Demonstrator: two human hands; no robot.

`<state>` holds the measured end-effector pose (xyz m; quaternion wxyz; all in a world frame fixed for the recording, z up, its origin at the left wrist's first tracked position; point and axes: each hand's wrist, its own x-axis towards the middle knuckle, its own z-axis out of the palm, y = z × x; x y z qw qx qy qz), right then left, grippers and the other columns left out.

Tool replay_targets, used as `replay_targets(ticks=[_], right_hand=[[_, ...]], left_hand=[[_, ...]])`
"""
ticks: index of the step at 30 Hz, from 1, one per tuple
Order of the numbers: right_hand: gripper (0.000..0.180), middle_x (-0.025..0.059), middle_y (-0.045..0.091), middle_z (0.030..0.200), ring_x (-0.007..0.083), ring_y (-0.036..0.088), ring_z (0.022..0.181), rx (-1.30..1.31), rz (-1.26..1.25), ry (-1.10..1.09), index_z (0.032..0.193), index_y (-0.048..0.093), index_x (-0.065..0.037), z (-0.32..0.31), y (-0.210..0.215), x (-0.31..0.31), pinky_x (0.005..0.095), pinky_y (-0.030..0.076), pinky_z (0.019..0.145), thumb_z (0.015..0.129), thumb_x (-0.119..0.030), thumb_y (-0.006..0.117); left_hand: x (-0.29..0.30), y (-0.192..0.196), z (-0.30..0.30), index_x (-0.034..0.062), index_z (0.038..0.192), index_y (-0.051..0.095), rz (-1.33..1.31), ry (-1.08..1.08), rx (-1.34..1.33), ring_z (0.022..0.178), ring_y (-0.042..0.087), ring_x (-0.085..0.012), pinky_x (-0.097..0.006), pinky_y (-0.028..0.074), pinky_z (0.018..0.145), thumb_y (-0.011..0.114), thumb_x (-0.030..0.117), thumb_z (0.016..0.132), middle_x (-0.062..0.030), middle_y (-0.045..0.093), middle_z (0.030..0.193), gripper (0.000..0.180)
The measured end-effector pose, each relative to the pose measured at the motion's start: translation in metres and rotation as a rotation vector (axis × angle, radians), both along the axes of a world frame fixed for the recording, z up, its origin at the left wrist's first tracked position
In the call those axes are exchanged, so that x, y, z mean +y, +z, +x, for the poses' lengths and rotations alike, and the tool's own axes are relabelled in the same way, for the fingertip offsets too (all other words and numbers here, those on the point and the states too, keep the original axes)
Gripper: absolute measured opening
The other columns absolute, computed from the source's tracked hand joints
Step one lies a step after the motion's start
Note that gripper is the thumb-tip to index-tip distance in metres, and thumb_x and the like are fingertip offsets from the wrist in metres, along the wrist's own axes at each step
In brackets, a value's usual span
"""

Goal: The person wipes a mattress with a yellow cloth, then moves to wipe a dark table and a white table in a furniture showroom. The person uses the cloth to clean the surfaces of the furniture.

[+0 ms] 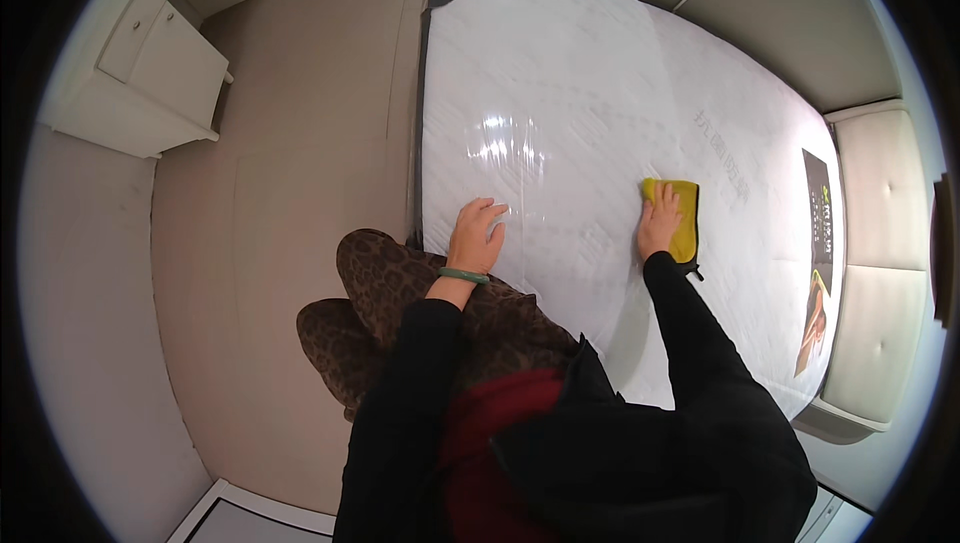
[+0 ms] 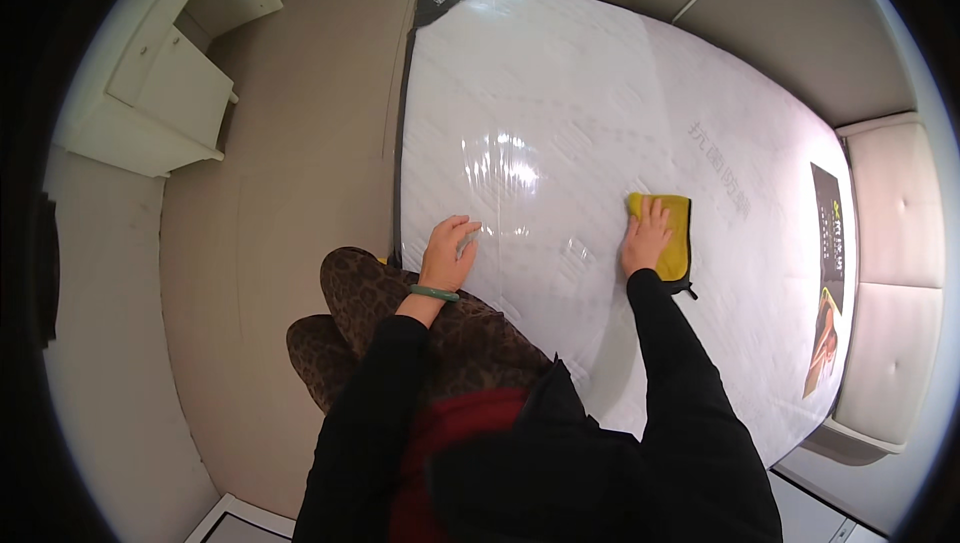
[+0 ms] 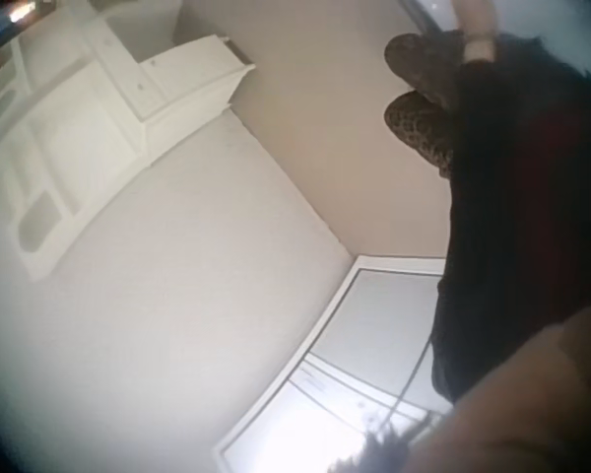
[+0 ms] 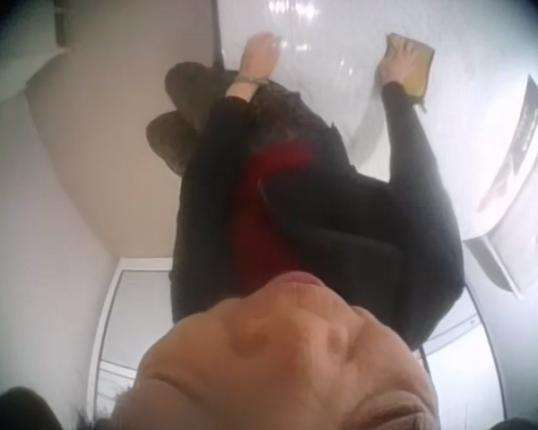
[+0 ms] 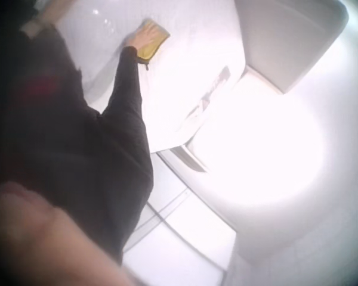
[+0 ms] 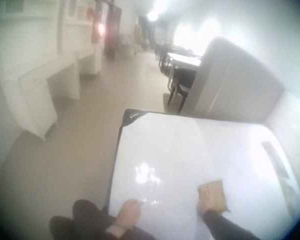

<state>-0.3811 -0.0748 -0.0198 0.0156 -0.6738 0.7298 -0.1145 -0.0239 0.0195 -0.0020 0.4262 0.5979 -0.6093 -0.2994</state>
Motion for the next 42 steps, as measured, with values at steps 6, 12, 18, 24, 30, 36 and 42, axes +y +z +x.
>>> replay_targets(ticks=[6, 12, 18, 24, 30, 36, 42], right_hand=[[0.051, 0.0102, 0.028, 0.154, 0.0345, 0.019, 0.143, -0.116, 0.001, 0.162, 0.146, 0.037, -0.016, 0.059, 0.005, 0.045, 0.0611, 0.012, 0.112, 0.096, -0.022, 0.048], [0.06, 0.0097, 0.026, 0.155, 0.0326, 0.018, 0.144, -0.184, 0.109, 0.564, 0.146, 0.036, -0.016, 0.103, 0.018, 0.092, 0.0603, 0.011, 0.113, 0.089, -0.015, 0.056], [0.066, 0.0068, 0.028, 0.154, 0.0293, 0.019, 0.144, 0.029, 0.198, 0.562, 0.145, 0.038, -0.018, 0.067, 0.031, 0.104, 0.0625, 0.01, 0.112, 0.083, -0.003, 0.056], [0.068, 0.0052, 0.025, 0.155, 0.0284, 0.017, 0.145, 0.034, 0.092, 0.224, 0.146, 0.034, -0.022, 0.001, 0.022, 0.104, 0.064, 0.009, 0.111, 0.084, -0.003, 0.055], [0.056, -0.003, 0.023, 0.157, 0.0232, 0.018, 0.145, 0.148, 0.139, -0.351, 0.148, 0.03, -0.031, -0.09, 0.005, 0.101, 0.0693, 0.015, 0.107, 0.096, -0.023, 0.05], [0.048, -0.0051, 0.023, 0.157, 0.0236, 0.018, 0.145, 0.057, 0.16, -0.795, 0.147, 0.03, -0.036, -0.162, 0.003, 0.133, 0.0763, 0.012, 0.101, 0.1, -0.035, 0.041], [0.048, -0.0021, 0.025, 0.156, 0.0276, 0.02, 0.144, 0.007, 0.072, -0.922, 0.147, 0.031, -0.037, -0.18, -0.012, 0.12, 0.0793, 0.01, 0.097, 0.1, -0.039, 0.039]], left_hand=[[0.001, 0.003, -0.001, 0.0071, 0.111, 0.065, 0.021, 0.01, 0.008, 0.116, 0.05, -0.0349, -0.041, 0.042, 0.098, 0.063, 0.008, 0.08, -0.0163, 0.057, 0.119, 0.03], [0.001, 0.001, 0.003, 0.0061, 0.111, 0.065, 0.024, 0.016, -0.02, 0.116, 0.051, -0.0346, -0.04, 0.043, 0.098, 0.063, 0.009, 0.081, -0.0164, 0.058, 0.119, 0.03], [0.006, -0.004, 0.009, 0.006, 0.111, 0.065, 0.016, 0.029, -0.035, 0.116, 0.051, -0.0338, -0.039, 0.043, 0.098, 0.063, 0.009, 0.081, -0.016, 0.058, 0.12, 0.03], [0.007, -0.008, 0.011, 0.0084, 0.113, 0.065, 0.01, 0.019, -0.048, 0.113, 0.052, -0.0334, -0.039, 0.042, 0.099, 0.063, 0.01, 0.082, -0.0153, 0.058, 0.12, 0.031], [0.007, -0.011, 0.015, 0.0077, 0.113, 0.065, 0.012, 0.006, -0.072, 0.114, 0.052, -0.0334, -0.039, 0.042, 0.098, 0.063, 0.011, 0.082, -0.0158, 0.057, 0.121, 0.031], [0.007, -0.001, 0.011, 0.0058, 0.114, 0.064, 0.13, 0.015, -0.026, 0.116, 0.05, -0.0338, -0.039, 0.042, 0.098, 0.063, 0.013, 0.084, -0.0166, 0.056, 0.123, 0.031], [0.008, -0.006, 0.016, 0.0058, 0.114, 0.064, 0.062, -0.011, -0.121, 0.116, 0.05, -0.0346, -0.04, 0.04, 0.1, 0.063, 0.013, 0.084, -0.0167, 0.056, 0.123, 0.031]])
